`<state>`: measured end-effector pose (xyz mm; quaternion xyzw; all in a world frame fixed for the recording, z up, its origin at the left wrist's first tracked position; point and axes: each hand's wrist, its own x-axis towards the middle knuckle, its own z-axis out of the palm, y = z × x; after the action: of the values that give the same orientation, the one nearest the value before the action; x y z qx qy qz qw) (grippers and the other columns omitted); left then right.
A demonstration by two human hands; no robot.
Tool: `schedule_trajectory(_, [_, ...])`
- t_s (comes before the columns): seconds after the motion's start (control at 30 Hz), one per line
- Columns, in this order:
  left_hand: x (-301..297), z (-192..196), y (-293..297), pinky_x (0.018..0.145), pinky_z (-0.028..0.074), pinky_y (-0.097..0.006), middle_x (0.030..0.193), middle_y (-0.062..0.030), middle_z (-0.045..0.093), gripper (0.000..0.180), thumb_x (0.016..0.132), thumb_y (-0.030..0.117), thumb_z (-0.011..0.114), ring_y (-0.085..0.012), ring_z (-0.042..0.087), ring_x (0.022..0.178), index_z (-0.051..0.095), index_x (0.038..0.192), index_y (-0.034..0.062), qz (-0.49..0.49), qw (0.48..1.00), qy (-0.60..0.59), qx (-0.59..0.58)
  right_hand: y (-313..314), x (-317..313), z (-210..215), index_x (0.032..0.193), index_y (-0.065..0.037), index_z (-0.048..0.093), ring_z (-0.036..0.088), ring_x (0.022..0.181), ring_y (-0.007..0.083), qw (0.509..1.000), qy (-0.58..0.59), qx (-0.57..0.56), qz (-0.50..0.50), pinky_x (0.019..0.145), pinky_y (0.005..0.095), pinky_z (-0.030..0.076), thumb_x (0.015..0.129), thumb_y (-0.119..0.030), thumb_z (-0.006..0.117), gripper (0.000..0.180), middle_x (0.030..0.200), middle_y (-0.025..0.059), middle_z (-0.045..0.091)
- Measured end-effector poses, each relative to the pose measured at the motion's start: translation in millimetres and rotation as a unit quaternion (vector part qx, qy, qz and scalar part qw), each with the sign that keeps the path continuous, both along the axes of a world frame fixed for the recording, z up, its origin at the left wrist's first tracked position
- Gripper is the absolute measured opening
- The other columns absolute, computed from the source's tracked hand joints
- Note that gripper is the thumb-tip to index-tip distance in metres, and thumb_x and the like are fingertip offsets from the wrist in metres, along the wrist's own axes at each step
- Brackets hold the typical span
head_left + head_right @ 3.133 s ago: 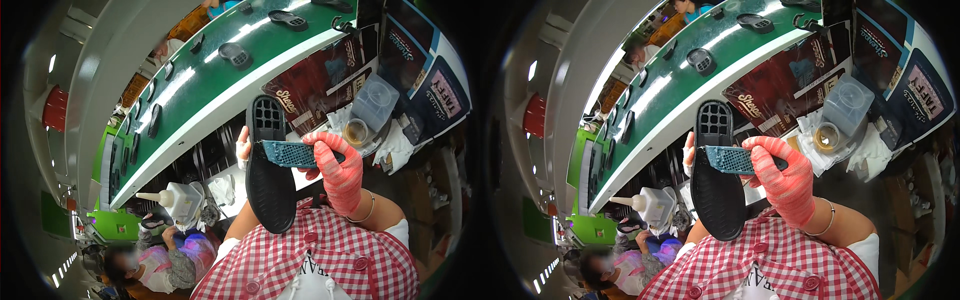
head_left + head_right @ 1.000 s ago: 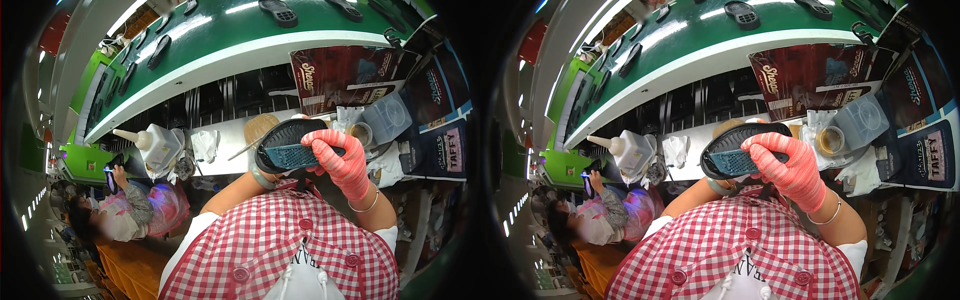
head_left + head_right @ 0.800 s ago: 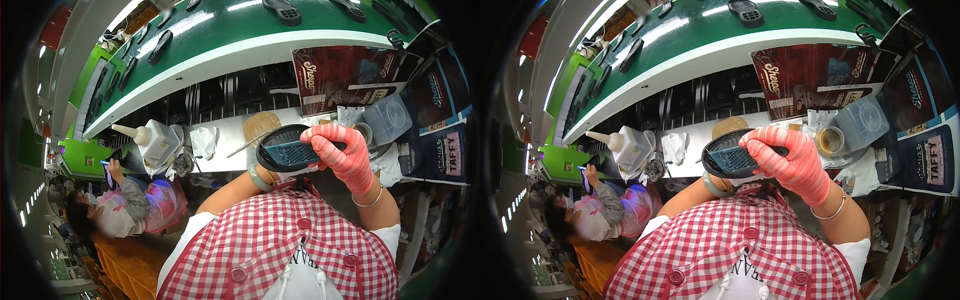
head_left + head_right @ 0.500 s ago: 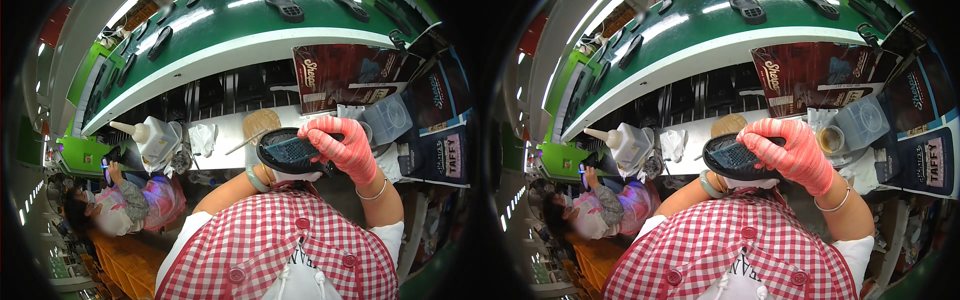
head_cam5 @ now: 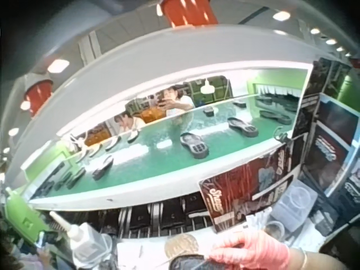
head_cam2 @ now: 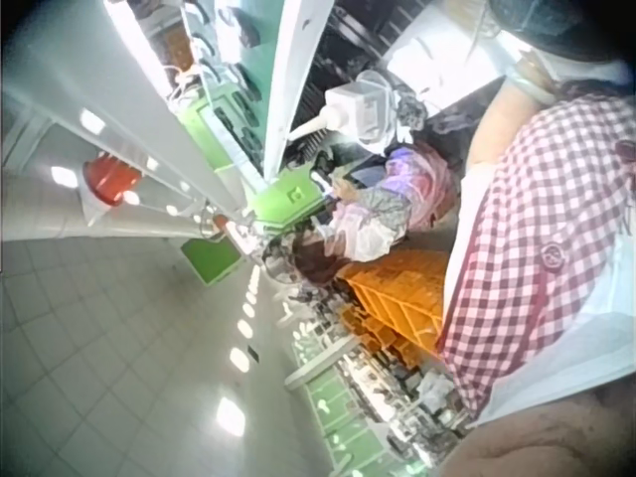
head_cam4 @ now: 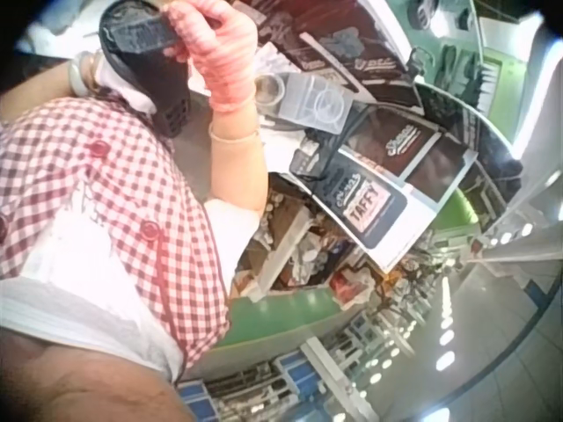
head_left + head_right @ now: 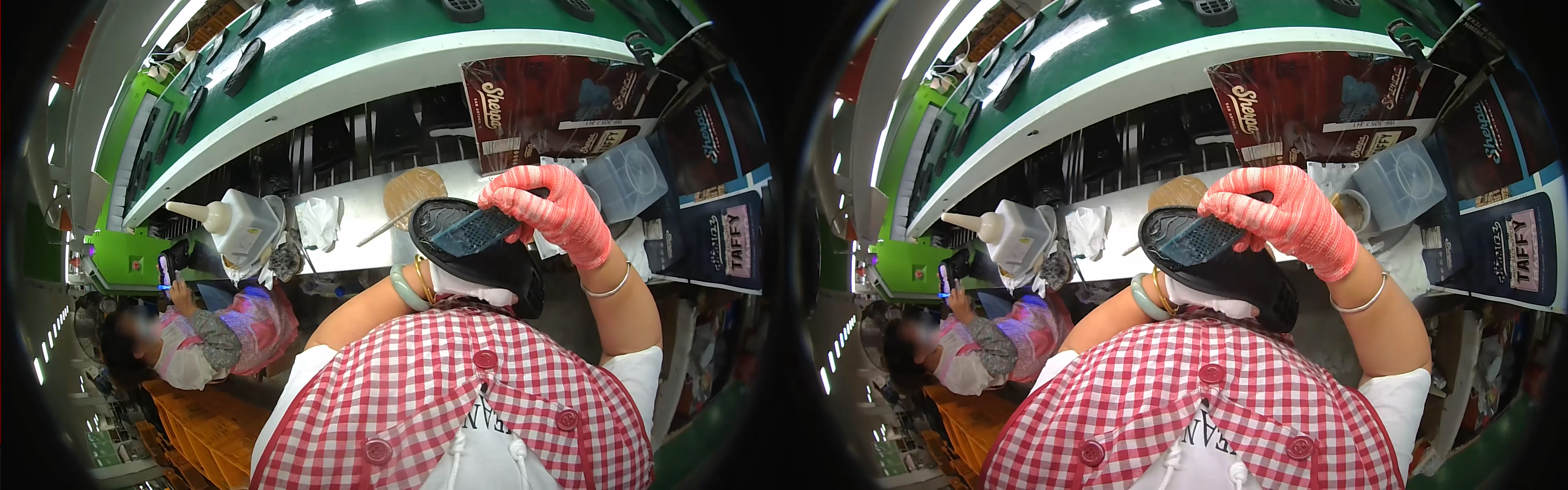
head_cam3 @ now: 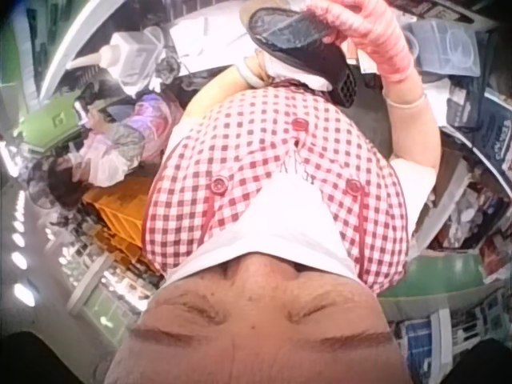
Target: The person scrubs the soles of black slip-on shoes using a blue scrubbing tool. They repeatedly pick up shoes from a green conveyor belt, scrub the textured bottom surface, and place them back on the belt.
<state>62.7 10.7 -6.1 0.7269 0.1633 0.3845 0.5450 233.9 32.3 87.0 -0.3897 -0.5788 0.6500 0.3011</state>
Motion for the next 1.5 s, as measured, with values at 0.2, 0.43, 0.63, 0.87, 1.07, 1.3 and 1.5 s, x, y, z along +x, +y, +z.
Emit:
schedule_trajectory(0.2, [2,13,-3,0.083,0.046,-0.032,0.104,-0.0061,0.050,0.064,0.059,0.022,0.084,-0.0173,0.052,0.093,0.044,0.107,0.0062,-0.025,0.998,0.010,-0.063,3,5,-2,0.090,-0.003,0.068,0.060,0.055,0.0077,1.000,-0.007,0.013,0.010,0.048,0.0182,0.046,0.085,-0.024,0.059,0.024,0.076,0.0037,0.064])
schedule_trajectory(0.43, [4,13,-10,0.086,0.048,-0.033,0.106,-0.0091,0.053,0.068,0.054,0.007,0.086,-0.0192,0.056,0.097,0.044,0.109,0.0049,-0.048,0.987,-0.015,-0.152,4,10,-2,0.086,-0.002,0.069,0.058,0.054,0.0085,1.000,-0.016,0.009,0.013,0.048,0.0191,0.047,0.082,-0.023,0.061,0.022,0.074,0.0036,0.064])
schedule_trajectory(0.63, [4,7,-13,0.085,0.048,-0.033,0.109,-0.0073,0.055,0.071,0.057,0.009,0.085,-0.0181,0.057,0.096,0.044,0.115,0.0041,-0.077,0.967,-0.020,-0.243,3,19,-4,0.085,-0.002,0.068,0.058,0.053,0.0081,0.999,-0.040,0.003,0.019,0.047,0.0190,0.046,0.082,-0.023,0.061,0.022,0.072,0.0027,0.063])
schedule_trajectory(0.87, [0,-3,-12,0.085,0.048,-0.032,0.104,-0.0074,0.060,0.066,0.060,0.012,0.084,-0.0174,0.059,0.093,0.051,0.116,0.0025,-0.077,0.977,0.053,-0.194,-1,30,-6,0.085,-0.003,0.068,0.058,0.052,0.0077,0.997,-0.054,0.040,0.027,0.046,0.0192,0.044,0.082,-0.026,0.060,0.024,0.068,0.0029,0.062])
schedule_trajectory(1.07, [0,-8,-14,0.088,0.046,-0.032,0.108,-0.0086,0.060,0.067,0.062,0.013,0.082,-0.0180,0.058,0.098,0.050,0.120,0.0016,-0.081,0.963,0.021,-0.255,-5,44,-7,0.083,-0.003,0.068,0.056,0.051,0.0061,0.998,-0.058,0.000,-0.014,0.046,0.0184,0.043,0.083,-0.028,0.060,0.026,0.067,0.0019,0.062])
schedule_trajectory(1.3, [-13,-36,-10,0.089,0.047,-0.044,0.117,-0.0109,0.055,0.045,0.088,0.033,0.051,-0.0263,0.057,0.102,0.043,0.128,0.0140,0.098,0.801,-0.206,-0.554,-10,52,-42,0.089,-0.005,0.066,0.056,0.052,0.0040,0.961,0.114,0.032,-0.251,0.046,0.0155,0.040,0.092,-0.026,0.054,0.024,0.070,0.0010,0.062])
schedule_trajectory(1.5, [-43,-46,-22,0.073,0.052,-0.040,0.101,-0.0189,0.060,0.058,0.088,0.049,0.041,-0.0298,0.062,0.085,0.051,0.118,0.0008,0.110,0.775,-0.194,-0.591,-30,18,-57,0.097,-0.006,0.063,0.059,0.059,0.0057,0.927,0.209,0.030,-0.311,0.050,0.0165,0.041,0.093,-0.022,0.053,0.020,0.078,0.0018,0.064])
